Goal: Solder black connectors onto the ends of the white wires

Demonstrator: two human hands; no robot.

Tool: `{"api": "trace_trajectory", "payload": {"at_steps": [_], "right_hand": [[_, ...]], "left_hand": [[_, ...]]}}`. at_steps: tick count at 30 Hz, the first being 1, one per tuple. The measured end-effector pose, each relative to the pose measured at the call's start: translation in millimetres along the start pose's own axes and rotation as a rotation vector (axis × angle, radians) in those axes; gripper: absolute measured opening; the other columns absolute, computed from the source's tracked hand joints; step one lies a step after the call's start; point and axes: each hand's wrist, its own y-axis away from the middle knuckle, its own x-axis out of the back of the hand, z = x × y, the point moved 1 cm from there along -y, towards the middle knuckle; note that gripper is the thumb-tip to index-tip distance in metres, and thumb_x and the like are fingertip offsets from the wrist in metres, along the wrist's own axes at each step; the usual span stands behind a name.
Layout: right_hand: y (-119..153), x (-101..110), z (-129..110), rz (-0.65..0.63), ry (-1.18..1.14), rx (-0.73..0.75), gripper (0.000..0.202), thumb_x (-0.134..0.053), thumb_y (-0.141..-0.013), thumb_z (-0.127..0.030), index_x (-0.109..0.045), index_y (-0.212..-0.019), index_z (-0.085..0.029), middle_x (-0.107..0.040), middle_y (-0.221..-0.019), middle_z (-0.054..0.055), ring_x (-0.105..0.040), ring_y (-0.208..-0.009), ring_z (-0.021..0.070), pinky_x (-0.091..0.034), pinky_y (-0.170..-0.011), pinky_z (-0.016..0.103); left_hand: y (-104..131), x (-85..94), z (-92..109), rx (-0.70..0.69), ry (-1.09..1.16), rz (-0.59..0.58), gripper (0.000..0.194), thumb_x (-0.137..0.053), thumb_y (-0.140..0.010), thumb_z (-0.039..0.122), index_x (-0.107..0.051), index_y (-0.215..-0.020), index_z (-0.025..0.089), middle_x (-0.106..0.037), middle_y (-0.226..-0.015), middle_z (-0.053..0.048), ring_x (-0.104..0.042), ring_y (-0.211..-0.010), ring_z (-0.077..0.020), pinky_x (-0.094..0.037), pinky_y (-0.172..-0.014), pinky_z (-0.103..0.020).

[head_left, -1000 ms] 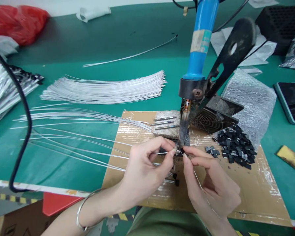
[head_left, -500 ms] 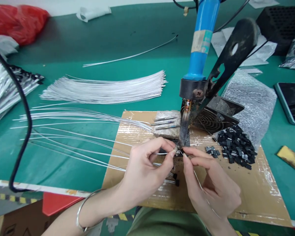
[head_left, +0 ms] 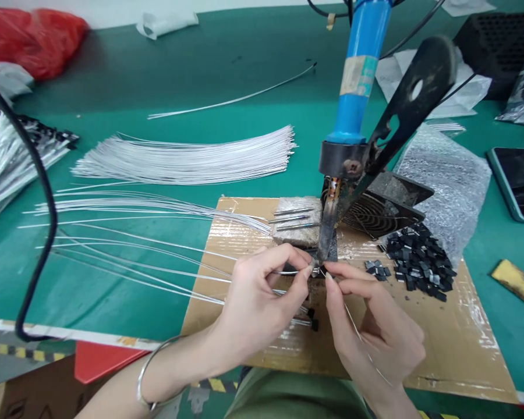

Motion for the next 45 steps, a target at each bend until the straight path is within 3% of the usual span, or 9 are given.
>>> {"api": "trace_trajectory", "payload": {"at_steps": [8, 13, 17, 21, 24, 26, 31, 38, 45], "right_hand": [[6, 3, 8, -0.057, -0.157, -0.17, 0.015, -0.07, -0.091, -0.005, -0.066, -0.089, -0.019, -0.079, -0.101, 0.005, -0.077, -0.092, 0.0158, -0.06, -0.086, 0.027], [7, 29, 26, 0.204, -0.156, -0.433, 0.007, -0.072, -0.095, -0.025, -0.069, -0.091, -0.019, -0.066, -0.068, -0.003, -0.067, -0.061, 0.0126, -0.055, -0.06, 0.025], [10, 56, 55, 0.441, -0.385, -0.553, 0.027, -0.069, -0.092, -0.037, -0.078, -0.078, -0.016, -0.069, -0.073, 0.007, -0.065, -0.061, 0.02, -0.054, -0.059, 0.038], [13, 69, 76, 0.571, -0.369, -0.616, 0.034, -0.075, -0.085, -0.048, -0.079, -0.074, -0.016, -0.074, -0.081, 0.011, -0.066, -0.061, 0.0213, -0.051, -0.065, 0.044], [15, 69, 80, 0.539, -0.358, -0.638, 0.035, -0.074, -0.085, -0.047, -0.079, -0.073, -0.015, -0.074, -0.079, 0.011, -0.066, -0.06, 0.0208, -0.052, -0.067, 0.044], [15, 68, 78, 0.484, -0.342, -0.62, 0.033, -0.073, -0.087, -0.045, -0.08, -0.072, -0.016, -0.074, -0.078, 0.012, -0.066, -0.059, 0.0209, -0.053, -0.065, 0.044], [13, 65, 73, 0.417, -0.302, -0.526, 0.025, -0.072, -0.088, -0.035, -0.082, -0.07, -0.02, -0.075, -0.075, 0.011, -0.068, -0.056, 0.0206, -0.055, -0.056, 0.039], [12, 64, 72, 0.382, -0.281, -0.52, 0.024, -0.073, -0.089, -0.034, -0.082, -0.072, -0.02, -0.075, -0.075, 0.011, -0.068, -0.055, 0.0202, -0.056, -0.053, 0.037], [12, 63, 69, 0.392, -0.247, -0.566, 0.025, -0.075, -0.087, -0.036, -0.081, -0.069, -0.02, -0.074, -0.073, 0.011, -0.067, -0.057, 0.0218, -0.053, -0.056, 0.041]], "left_hand": [[9, 2.1, -10, 0.034, -0.021, -0.025, 0.013, -0.063, -0.088, 0.014, -0.07, -0.076, 0.016, -0.078, -0.082, -0.005, -0.07, -0.071, -0.0138, -0.052, -0.06, -0.022], [28, 8.2, -28, 0.019, -0.159, -0.062, 0.015, -0.064, -0.092, 0.016, -0.07, -0.078, 0.018, -0.076, -0.082, -0.004, -0.063, -0.058, -0.011, -0.044, -0.048, -0.021], [43, 7.6, -37, -0.085, -0.192, -0.038, 0.014, -0.064, -0.092, 0.011, -0.076, -0.089, 0.018, -0.078, -0.095, -0.009, -0.074, -0.085, -0.0189, -0.06, -0.072, -0.029], [46, 16.4, -41, -0.192, -0.269, 0.026, 0.016, -0.066, -0.093, 0.01, -0.076, -0.102, 0.019, -0.078, -0.1, -0.008, -0.074, -0.093, -0.0198, -0.061, -0.082, -0.033], [31, 41.5, -50, -0.373, -0.532, 0.111, 0.013, -0.065, -0.095, 0.009, -0.073, -0.101, 0.018, -0.076, -0.1, -0.009, -0.071, -0.092, -0.0205, -0.059, -0.081, -0.034], [13, 64.0, -59, -0.504, -0.853, 0.144, 0.015, -0.06, -0.097, 0.01, -0.072, -0.103, 0.015, -0.074, -0.105, -0.013, -0.068, -0.096, -0.0243, -0.057, -0.082, -0.038], [-33, 106.6, -85, -0.573, -1.055, 0.002, 0.025, -0.049, -0.1, 0.011, -0.073, -0.095, 0.017, -0.072, -0.102, -0.016, -0.06, -0.085, -0.0283, -0.051, -0.076, -0.044], [-46, 114.0, -92, -0.622, -1.124, -0.165, 0.029, -0.043, -0.1, 0.009, -0.069, -0.092, 0.019, -0.073, -0.099, -0.014, -0.062, -0.087, -0.0272, -0.047, -0.075, -0.041], [-35, 123.6, -93, -0.666, -1.074, -0.107, 0.024, -0.042, -0.101, 0.006, -0.064, -0.098, 0.018, -0.075, -0.112, -0.016, -0.069, -0.095, -0.0256, -0.054, -0.086, -0.042]]}}
